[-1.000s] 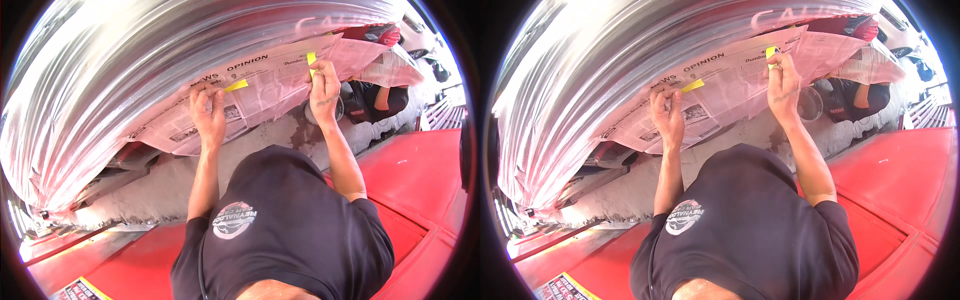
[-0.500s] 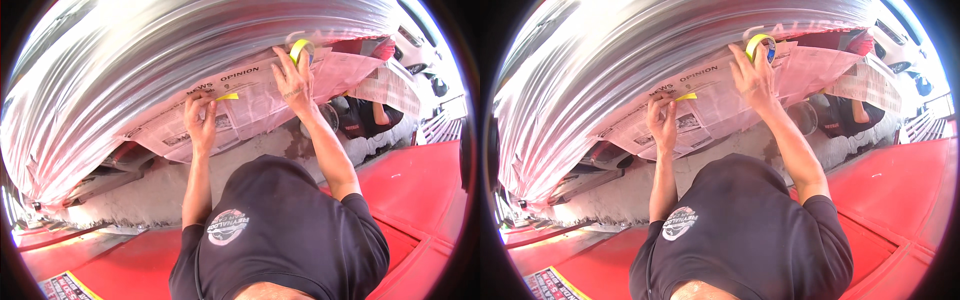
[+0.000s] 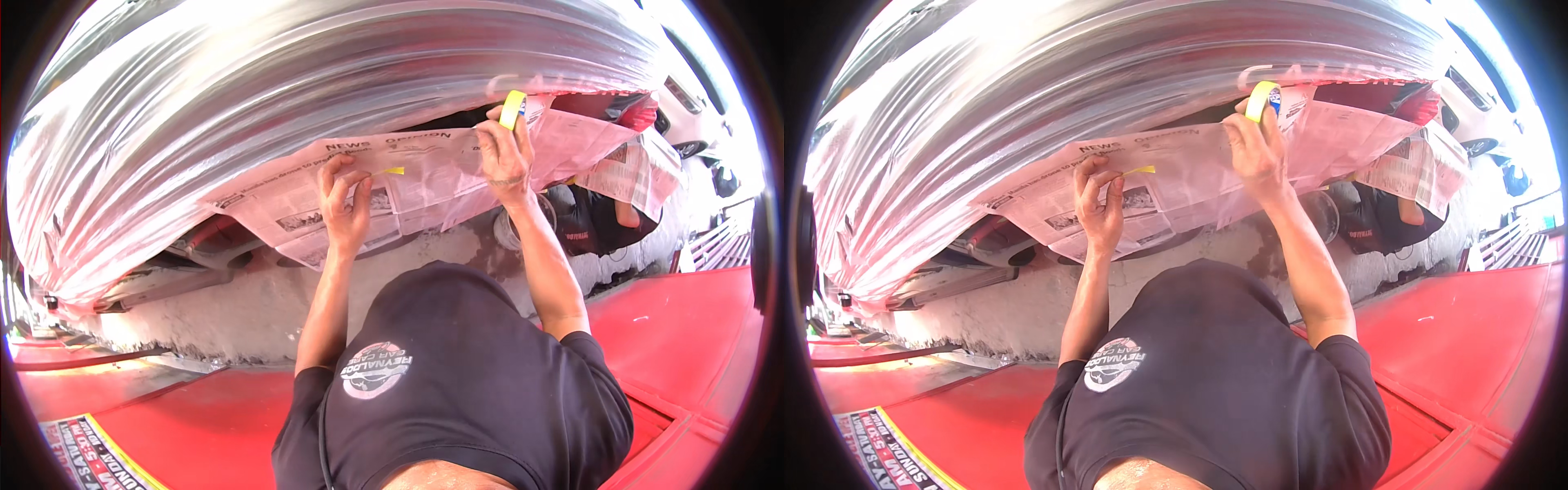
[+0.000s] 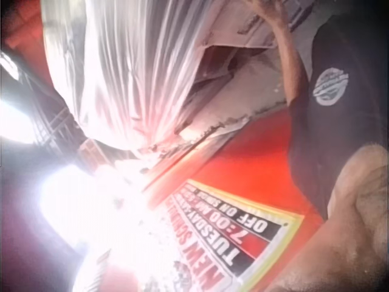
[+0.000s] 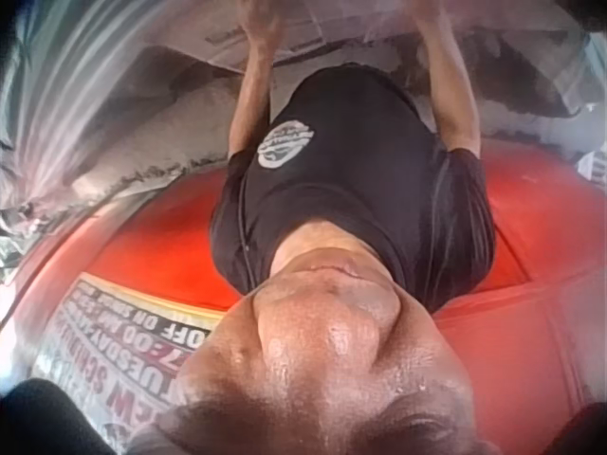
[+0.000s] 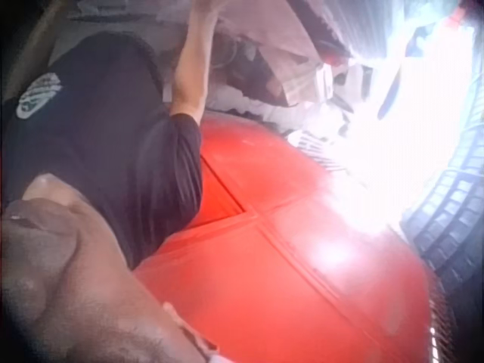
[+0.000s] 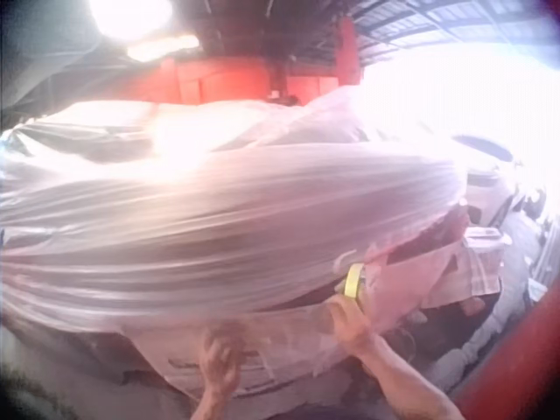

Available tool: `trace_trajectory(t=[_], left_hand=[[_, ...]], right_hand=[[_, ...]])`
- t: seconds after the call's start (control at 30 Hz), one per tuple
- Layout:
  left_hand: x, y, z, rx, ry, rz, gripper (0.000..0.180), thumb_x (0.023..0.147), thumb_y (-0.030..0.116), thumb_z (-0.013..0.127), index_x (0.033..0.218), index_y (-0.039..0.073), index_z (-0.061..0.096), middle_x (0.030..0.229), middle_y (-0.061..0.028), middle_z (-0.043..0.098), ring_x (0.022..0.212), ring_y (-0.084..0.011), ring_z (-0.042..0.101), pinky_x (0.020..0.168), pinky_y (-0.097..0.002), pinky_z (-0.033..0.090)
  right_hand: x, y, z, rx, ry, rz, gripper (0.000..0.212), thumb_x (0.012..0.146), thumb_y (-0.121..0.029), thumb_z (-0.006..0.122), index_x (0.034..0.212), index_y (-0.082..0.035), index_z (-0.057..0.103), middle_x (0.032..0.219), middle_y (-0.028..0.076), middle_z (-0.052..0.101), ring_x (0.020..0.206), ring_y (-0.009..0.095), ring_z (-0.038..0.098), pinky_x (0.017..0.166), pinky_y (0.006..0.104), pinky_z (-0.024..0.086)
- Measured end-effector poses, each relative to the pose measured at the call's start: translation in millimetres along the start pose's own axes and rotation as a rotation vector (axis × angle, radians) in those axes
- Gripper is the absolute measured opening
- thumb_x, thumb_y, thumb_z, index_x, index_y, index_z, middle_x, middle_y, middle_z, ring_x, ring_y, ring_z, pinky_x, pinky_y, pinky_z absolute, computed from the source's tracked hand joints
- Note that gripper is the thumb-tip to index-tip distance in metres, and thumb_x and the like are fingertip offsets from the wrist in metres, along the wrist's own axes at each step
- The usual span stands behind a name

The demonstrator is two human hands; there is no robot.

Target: The person tapes newspaper sheets onto a plastic-wrapped vehicle surface using yellow tape. They repeatedly tear tape, position newspaper sections, and smooth them over the curved bodywork to create a protective mask.

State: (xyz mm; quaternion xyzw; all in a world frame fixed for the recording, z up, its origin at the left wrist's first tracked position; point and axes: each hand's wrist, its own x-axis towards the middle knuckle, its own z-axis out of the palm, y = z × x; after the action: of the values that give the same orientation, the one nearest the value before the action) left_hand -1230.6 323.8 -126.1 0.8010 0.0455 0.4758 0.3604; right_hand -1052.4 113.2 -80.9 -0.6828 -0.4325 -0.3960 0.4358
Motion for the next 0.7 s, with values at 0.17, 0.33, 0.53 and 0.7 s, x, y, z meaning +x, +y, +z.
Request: trace_trajectory(t=[0.17, 0.33, 0.53, 0.7], left_hand=[[-0.9, 2.7, 0.4, 0.029, 0.030, 0.049, 0.008, 0.089, 0.003, 0.073, 0.096, 0.002, 0.070, 0.124, -0.0140, 0.061, 0.117, -0.0310, 0.058, 0.098, -0.0412, 0.047], [6.5, 3.4, -2.0, 0.078, 0.068, 0.081, 0.009, 0.088, 0.002, 0.073, 0.097, 0.001, 0.071, 0.133, -0.0158, 0.059, 0.118, -0.0309, 0.058, 0.097, -0.0420, 0.049], [22.0, 8.1, -2.7, 0.073, 0.008, -0.008, 0.010, 0.085, -0.001, 0.073, 0.095, 0.001, 0.072, 0.147, -0.0190, 0.051, 0.120, -0.0342, 0.056, 0.095, -0.0408, 0.050], [22.0, 10.3, -3.0, 0.096, 0.028, -0.017, 0.010, 0.087, 0.000, 0.072, 0.097, 0.001, 0.071, 0.150, -0.0179, 0.050, 0.118, -0.0317, 0.057, 0.095, -0.0401, 0.050]], right_hand=[[15.8, 3.3, -3.1, 0.048, 0.067, -0.030, 0.012, 0.089, -0.003, 0.073, 0.098, -0.003, 0.066, 0.103, 0.014, 0.065, 0.088, 0.032, 0.064, 0.076, 0.0394, 0.053], [27.6, 0.8, -2.6, -0.027, 0.051, 0.003, 0.017, 0.087, -0.003, 0.075, 0.101, -0.001, 0.065, 0.099, 0.016, 0.063, 0.082, 0.034, 0.064, 0.067, 0.0418, 0.053], [36.7, -1.5, -21.8, -0.184, -0.136, 0.142, 0.017, 0.088, -0.008, 0.074, 0.104, -0.004, 0.070, 0.095, 0.016, 0.067, 0.083, 0.035, 0.067, 0.070, 0.0410, 0.053], [41.9, 18.3, -58.4, -0.078, -0.375, 0.233, 0.024, 0.084, -0.008, 0.075, 0.108, -0.003, 0.070, 0.100, 0.016, 0.071, 0.091, 0.036, 0.068, 0.079, 0.0406, 0.053]])
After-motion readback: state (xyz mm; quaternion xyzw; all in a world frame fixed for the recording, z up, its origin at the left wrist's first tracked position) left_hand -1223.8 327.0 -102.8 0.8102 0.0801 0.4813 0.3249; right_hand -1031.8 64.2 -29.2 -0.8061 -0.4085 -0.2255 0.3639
